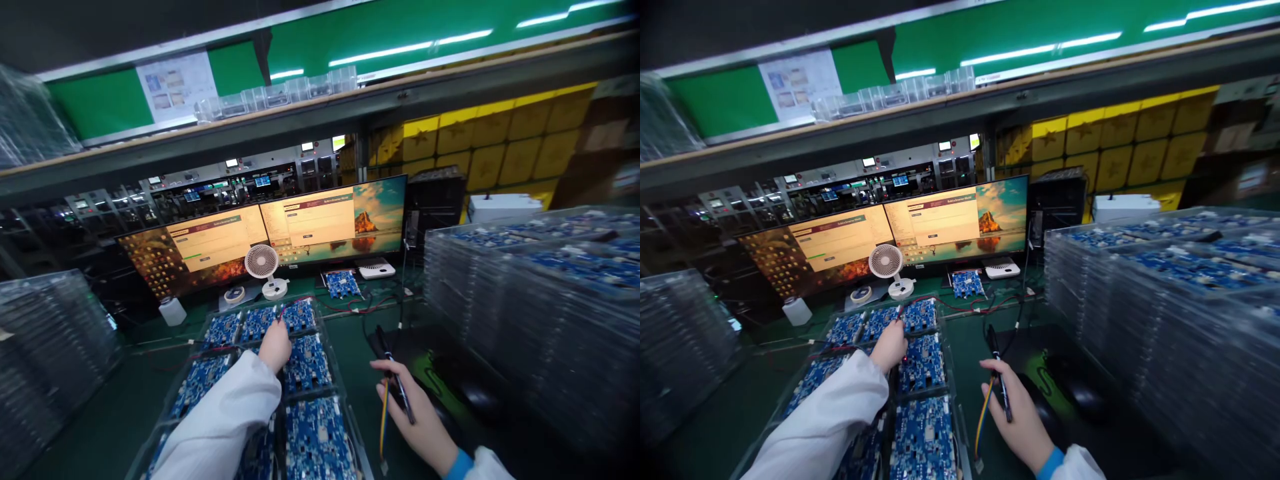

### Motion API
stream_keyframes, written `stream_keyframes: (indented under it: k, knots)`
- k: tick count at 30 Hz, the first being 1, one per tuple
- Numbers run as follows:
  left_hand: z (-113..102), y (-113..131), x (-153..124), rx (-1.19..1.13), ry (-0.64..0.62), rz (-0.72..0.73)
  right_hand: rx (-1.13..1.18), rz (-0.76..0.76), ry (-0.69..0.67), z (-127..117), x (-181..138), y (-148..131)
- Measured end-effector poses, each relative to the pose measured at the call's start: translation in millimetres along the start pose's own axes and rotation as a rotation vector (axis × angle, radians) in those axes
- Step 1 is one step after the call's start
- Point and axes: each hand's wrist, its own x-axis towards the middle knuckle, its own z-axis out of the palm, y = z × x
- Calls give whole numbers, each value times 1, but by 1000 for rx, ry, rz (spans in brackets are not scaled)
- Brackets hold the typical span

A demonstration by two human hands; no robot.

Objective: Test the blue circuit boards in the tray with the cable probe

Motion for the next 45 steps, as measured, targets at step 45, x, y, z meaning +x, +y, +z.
stream_keyframes:
  k: [45]
  knots:
    - [3,59,-139,-756,-389,364,-22,-101,13,13,-5,-4]
